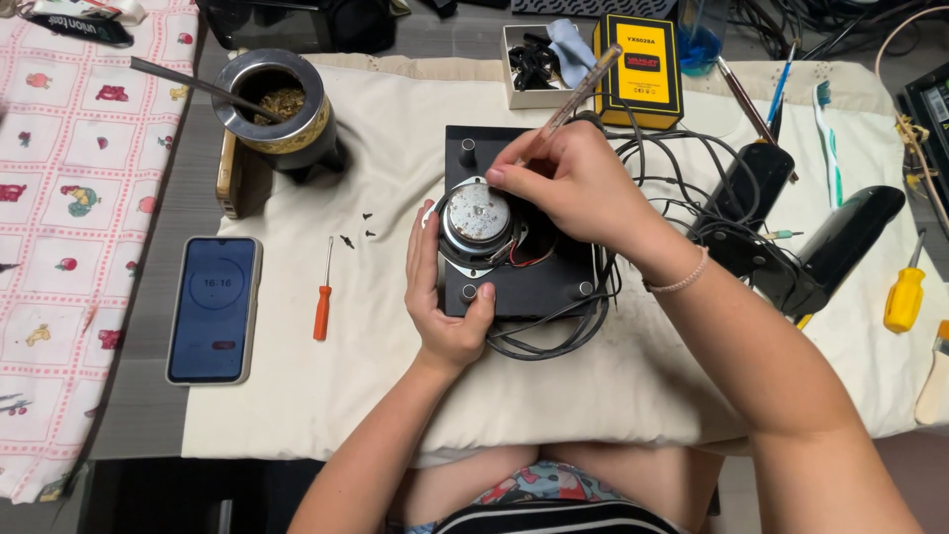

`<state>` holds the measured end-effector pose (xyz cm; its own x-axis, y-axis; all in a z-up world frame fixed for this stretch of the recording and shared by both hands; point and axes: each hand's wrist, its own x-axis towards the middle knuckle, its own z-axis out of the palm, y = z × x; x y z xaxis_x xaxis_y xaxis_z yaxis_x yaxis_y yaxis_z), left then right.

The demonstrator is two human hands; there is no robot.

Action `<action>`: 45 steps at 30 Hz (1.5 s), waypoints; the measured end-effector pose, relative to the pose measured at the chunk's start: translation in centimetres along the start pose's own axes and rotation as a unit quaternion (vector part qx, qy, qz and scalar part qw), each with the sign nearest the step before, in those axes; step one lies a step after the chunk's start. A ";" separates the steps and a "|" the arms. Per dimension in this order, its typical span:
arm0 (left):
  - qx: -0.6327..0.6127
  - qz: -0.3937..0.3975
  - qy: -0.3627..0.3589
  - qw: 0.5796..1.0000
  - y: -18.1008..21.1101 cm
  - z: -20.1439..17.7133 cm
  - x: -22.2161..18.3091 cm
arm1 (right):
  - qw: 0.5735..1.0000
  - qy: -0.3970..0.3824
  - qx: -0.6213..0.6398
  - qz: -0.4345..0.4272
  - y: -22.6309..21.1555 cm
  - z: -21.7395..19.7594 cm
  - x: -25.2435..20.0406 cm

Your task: Cleaning a speaker cone and its mounting frame using a brush, cleaning solution, and a small metal pick.

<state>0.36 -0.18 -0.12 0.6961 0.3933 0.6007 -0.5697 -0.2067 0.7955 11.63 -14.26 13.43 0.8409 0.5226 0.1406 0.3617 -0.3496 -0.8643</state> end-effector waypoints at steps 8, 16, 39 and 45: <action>0.009 0.001 0.014 1.000 -0.1 0.2 -0.1 | 0.998 0.042 0.029 -0.040 -0.5 -0.5 -2.3; 0.010 0.007 0.018 1.000 -0.1 0.3 -0.1 | 0.996 0.019 0.043 -0.080 -1.3 0.5 -1.8; 0.016 0.002 0.008 1.000 0.0 0.0 -0.1 | 0.987 0.060 -0.047 -0.140 -1.7 1.4 -4.5; 0.000 0.003 -0.007 1.000 0.0 -0.2 0.2 | 0.979 0.156 -0.127 -0.046 2.7 -5.4 -8.8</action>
<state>0.41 0.12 -0.04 0.6991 0.3790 0.6063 -0.5732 -0.2098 0.7921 7.40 -23.99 12.41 0.8681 0.3118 0.3862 0.4960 -0.5155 -0.6988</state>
